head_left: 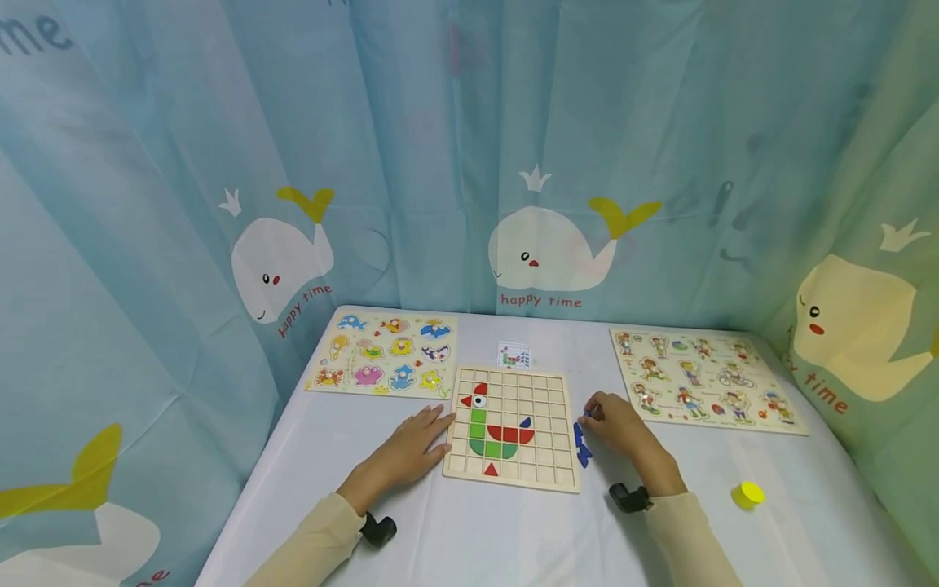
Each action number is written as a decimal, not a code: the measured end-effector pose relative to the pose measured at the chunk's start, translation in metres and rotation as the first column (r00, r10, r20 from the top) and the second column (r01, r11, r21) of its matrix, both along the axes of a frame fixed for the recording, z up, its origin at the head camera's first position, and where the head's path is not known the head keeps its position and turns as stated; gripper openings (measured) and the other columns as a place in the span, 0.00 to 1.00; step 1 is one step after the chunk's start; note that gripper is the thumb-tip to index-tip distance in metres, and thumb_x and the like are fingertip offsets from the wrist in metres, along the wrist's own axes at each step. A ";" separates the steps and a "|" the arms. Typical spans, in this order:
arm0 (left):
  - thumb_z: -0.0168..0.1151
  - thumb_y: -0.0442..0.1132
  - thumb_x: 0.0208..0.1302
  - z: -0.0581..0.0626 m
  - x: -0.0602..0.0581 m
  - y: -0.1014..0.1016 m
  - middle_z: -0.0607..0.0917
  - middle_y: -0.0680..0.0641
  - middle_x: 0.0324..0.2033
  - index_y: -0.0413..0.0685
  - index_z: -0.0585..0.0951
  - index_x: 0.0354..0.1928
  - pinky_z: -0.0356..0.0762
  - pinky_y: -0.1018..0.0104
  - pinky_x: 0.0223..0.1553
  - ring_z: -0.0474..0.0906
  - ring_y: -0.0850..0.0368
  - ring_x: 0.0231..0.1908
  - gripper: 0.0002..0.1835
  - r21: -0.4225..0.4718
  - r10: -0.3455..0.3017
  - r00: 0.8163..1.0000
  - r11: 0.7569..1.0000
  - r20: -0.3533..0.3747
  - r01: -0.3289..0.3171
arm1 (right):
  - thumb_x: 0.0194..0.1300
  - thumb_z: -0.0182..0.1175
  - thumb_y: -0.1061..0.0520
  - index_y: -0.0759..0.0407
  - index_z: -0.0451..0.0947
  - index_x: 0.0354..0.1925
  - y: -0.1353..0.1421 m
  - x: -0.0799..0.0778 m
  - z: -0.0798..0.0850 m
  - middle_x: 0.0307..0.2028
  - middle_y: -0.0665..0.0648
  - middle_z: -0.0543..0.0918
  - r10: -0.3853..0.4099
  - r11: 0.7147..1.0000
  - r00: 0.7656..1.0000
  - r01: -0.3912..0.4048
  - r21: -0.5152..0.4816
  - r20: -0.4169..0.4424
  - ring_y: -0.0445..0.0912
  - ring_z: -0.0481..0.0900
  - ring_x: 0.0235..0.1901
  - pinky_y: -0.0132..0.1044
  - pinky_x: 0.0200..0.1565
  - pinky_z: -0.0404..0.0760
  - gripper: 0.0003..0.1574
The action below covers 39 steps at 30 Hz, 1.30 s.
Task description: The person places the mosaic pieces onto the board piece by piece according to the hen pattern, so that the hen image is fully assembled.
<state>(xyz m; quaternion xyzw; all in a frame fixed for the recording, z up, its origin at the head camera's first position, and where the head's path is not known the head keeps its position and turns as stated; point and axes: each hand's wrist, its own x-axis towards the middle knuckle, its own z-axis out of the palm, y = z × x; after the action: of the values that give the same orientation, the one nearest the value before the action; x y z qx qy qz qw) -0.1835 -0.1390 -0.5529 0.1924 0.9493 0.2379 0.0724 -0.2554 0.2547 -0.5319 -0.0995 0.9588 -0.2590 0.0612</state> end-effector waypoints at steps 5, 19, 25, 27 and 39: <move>0.55 0.50 0.81 0.000 -0.001 0.000 0.61 0.40 0.81 0.52 0.67 0.81 0.54 0.40 0.81 0.53 0.39 0.82 0.31 0.004 0.001 1.000 1.000 0.003 -0.001 | 0.70 0.68 0.59 0.69 0.78 0.48 -0.001 -0.002 -0.003 0.39 0.64 0.83 -0.042 0.999 0.999 0.042 0.005 0.001 0.52 0.80 0.36 0.49 0.39 0.83 0.15; 0.56 0.49 0.81 0.004 0.001 0.000 0.62 0.40 0.81 0.50 0.67 0.80 0.55 0.39 0.81 0.53 0.38 0.82 0.31 0.013 -0.003 1.000 1.000 0.012 0.003 | 0.70 0.70 0.57 0.69 0.80 0.46 -0.042 0.006 0.008 0.38 0.63 0.82 -0.080 0.996 0.996 0.079 -0.040 -0.027 0.50 0.79 0.33 0.43 0.33 0.82 0.16; 0.55 0.48 0.81 0.003 0.000 0.000 0.62 0.39 0.81 0.50 0.67 0.80 0.55 0.38 0.80 0.54 0.38 0.82 0.31 0.000 -0.013 1.000 1.000 0.010 0.013 | 0.69 0.72 0.56 0.65 0.81 0.45 -0.065 0.007 0.005 0.38 0.59 0.82 -0.055 0.997 0.998 0.052 -0.058 -0.036 0.50 0.78 0.36 0.45 0.39 0.82 0.14; 0.54 0.49 0.82 0.003 0.000 0.000 0.61 0.40 0.81 0.51 0.66 0.81 0.54 0.39 0.81 0.53 0.38 0.82 0.31 -0.008 -0.011 1.000 1.000 0.014 0.011 | 0.69 0.72 0.56 0.65 0.81 0.45 -0.071 0.007 0.005 0.38 0.59 0.82 -0.047 0.998 0.998 0.044 -0.051 -0.041 0.50 0.79 0.36 0.47 0.41 0.83 0.15; 0.54 0.50 0.82 0.003 0.000 0.000 0.61 0.42 0.82 0.53 0.66 0.81 0.53 0.41 0.81 0.52 0.40 0.82 0.31 -0.011 0.002 1.000 1.000 0.022 -0.001 | 0.69 0.72 0.56 0.65 0.81 0.44 -0.080 0.001 0.004 0.39 0.60 0.83 -0.061 0.998 0.998 0.061 -0.028 -0.012 0.50 0.80 0.37 0.49 0.43 0.84 0.15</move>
<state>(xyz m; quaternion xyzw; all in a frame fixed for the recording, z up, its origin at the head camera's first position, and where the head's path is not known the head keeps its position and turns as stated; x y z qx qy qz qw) -0.1832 -0.1388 -0.5503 0.1886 0.9499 0.2349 0.0835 -0.2548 0.1747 -0.5274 -0.0728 0.9581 -0.2731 0.0456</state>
